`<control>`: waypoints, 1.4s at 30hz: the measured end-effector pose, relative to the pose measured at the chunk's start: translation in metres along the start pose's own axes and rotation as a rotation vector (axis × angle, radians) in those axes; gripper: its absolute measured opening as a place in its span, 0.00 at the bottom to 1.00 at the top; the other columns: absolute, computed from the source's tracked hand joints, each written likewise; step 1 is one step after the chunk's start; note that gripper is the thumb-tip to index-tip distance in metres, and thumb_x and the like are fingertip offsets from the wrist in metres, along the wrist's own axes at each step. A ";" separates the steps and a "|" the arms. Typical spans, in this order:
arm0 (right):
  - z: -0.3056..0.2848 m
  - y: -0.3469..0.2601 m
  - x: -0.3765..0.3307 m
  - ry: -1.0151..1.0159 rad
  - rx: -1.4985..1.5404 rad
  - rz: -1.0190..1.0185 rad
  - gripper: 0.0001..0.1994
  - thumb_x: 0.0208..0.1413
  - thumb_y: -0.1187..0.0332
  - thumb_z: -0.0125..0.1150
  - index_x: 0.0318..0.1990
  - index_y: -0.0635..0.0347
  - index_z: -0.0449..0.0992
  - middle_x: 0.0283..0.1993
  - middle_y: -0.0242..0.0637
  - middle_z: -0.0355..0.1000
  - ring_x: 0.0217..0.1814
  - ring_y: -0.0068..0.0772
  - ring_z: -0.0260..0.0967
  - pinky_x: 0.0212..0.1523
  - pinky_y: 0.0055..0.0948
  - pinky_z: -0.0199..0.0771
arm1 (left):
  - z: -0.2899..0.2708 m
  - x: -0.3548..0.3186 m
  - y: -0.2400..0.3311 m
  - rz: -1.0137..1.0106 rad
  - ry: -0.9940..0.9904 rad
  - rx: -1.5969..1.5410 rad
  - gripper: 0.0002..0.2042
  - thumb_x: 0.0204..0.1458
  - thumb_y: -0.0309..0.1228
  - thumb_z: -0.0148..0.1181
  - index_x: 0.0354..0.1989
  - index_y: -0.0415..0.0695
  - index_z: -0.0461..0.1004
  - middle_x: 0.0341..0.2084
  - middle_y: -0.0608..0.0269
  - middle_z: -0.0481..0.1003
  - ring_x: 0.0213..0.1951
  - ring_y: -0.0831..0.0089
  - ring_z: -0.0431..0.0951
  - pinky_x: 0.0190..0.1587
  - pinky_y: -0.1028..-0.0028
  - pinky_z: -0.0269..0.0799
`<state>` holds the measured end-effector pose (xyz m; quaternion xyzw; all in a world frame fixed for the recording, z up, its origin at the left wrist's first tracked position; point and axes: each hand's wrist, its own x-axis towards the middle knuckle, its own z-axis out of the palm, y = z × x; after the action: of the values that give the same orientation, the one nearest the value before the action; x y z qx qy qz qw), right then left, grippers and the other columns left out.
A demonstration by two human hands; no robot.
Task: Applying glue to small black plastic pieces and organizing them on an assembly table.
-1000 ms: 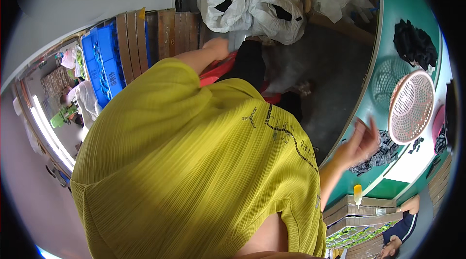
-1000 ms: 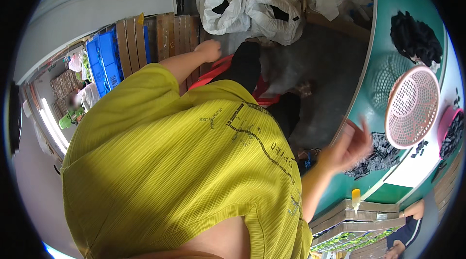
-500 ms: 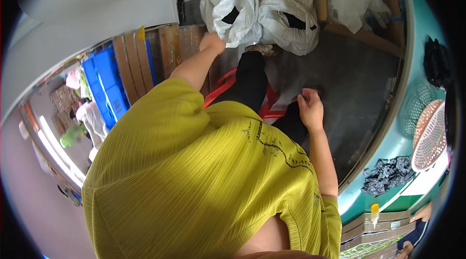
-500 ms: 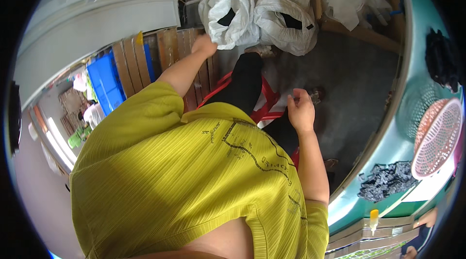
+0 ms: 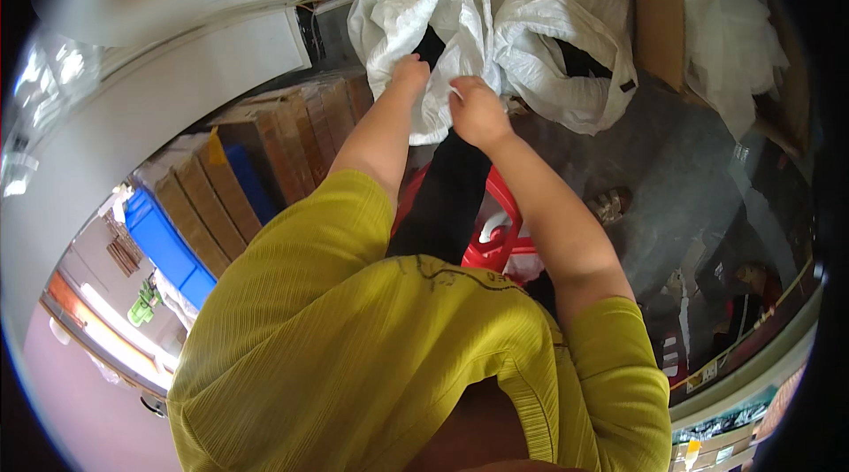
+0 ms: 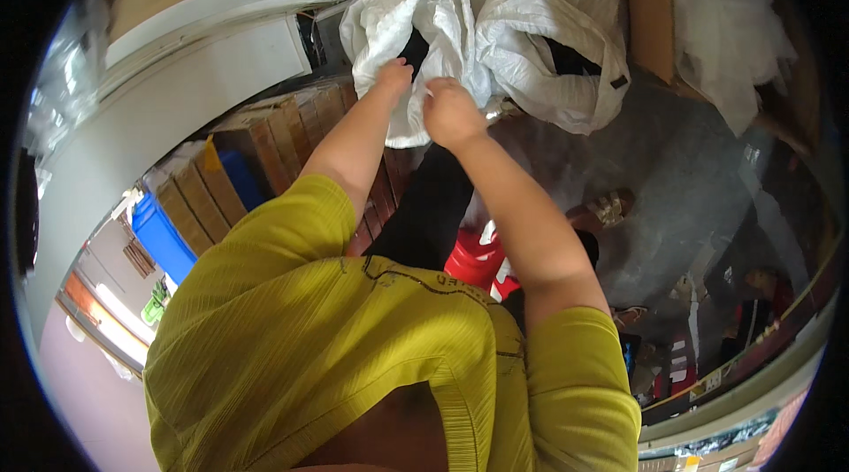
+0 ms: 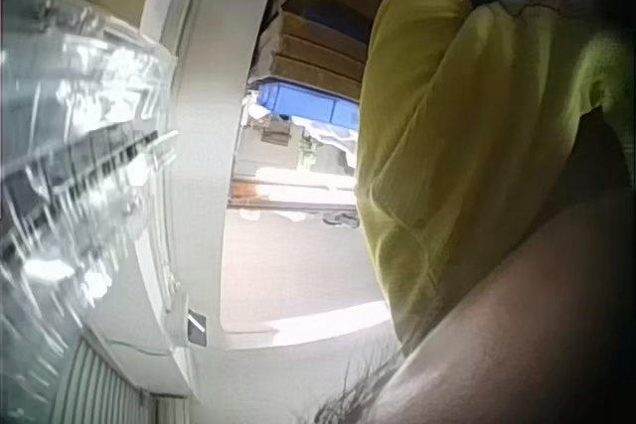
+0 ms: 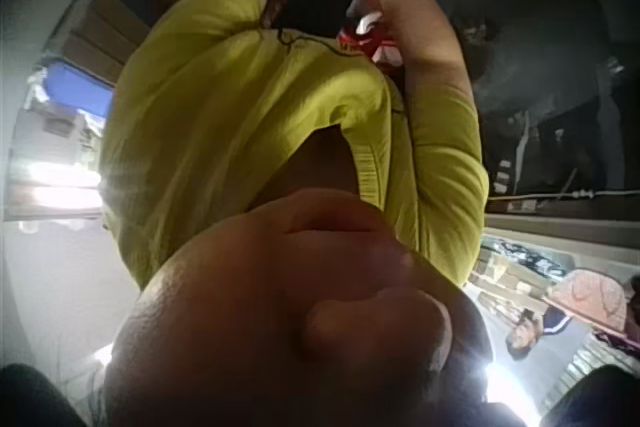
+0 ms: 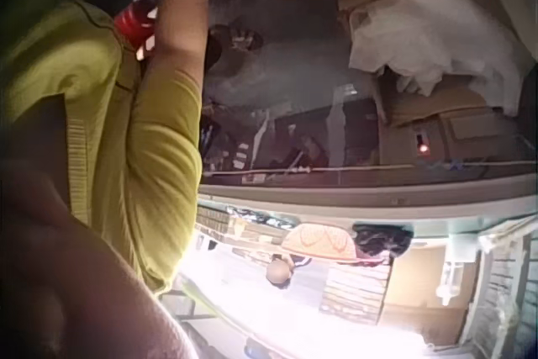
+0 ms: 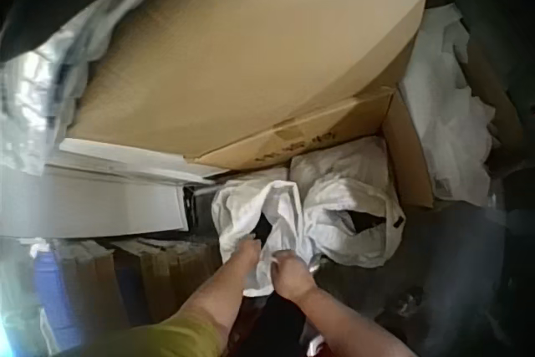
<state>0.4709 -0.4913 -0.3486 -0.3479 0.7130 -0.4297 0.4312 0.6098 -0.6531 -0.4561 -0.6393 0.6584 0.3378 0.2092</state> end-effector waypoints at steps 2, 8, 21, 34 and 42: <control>0.039 -0.001 0.038 0.066 0.042 -0.050 0.14 0.52 0.72 0.51 0.45 0.68 0.72 0.45 0.55 0.71 0.50 0.53 0.68 0.52 0.41 0.67 | 0.004 0.018 -0.009 -0.021 -0.107 -0.361 0.24 0.51 0.32 0.48 0.58 0.37 0.64 0.56 0.46 0.67 0.56 0.54 0.69 0.57 0.64 0.64; 0.080 0.041 0.118 -0.476 -0.008 0.516 0.24 0.53 0.70 0.45 0.59 0.65 0.64 0.61 0.55 0.61 0.65 0.52 0.57 0.64 0.39 0.56 | -0.022 0.067 -0.002 0.394 0.155 0.297 0.24 0.56 0.36 0.47 0.62 0.46 0.61 0.62 0.48 0.58 0.65 0.54 0.53 0.67 0.65 0.48; 0.092 0.079 0.123 0.265 -0.183 0.315 0.28 0.59 0.49 0.47 0.64 0.52 0.59 0.63 0.42 0.59 0.65 0.41 0.55 0.65 0.35 0.52 | 0.007 0.077 -0.001 0.166 0.022 -0.202 0.25 0.55 0.43 0.51 0.59 0.43 0.64 0.59 0.52 0.64 0.60 0.56 0.60 0.63 0.68 0.53; 0.132 0.022 0.073 0.154 1.568 0.818 0.24 0.62 0.51 0.48 0.60 0.53 0.64 0.58 0.36 0.65 0.57 0.34 0.63 0.54 0.29 0.67 | -0.013 -0.058 0.032 -0.095 0.325 -0.725 0.26 0.50 0.47 0.59 0.49 0.38 0.73 0.49 0.57 0.73 0.51 0.65 0.70 0.54 0.73 0.62; 0.050 -0.043 0.002 0.122 1.629 0.587 0.19 0.64 0.58 0.47 0.57 0.59 0.67 0.54 0.36 0.67 0.55 0.29 0.64 0.56 0.27 0.65 | -0.018 -0.156 0.058 0.291 0.499 -0.816 0.12 0.48 0.31 0.64 0.35 0.35 0.78 0.37 0.56 0.75 0.39 0.68 0.74 0.47 0.71 0.67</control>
<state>0.5209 -0.5247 -0.3231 0.2908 0.2661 -0.6958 0.6004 0.5703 -0.5593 -0.3237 -0.6318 0.5848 0.4303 -0.2712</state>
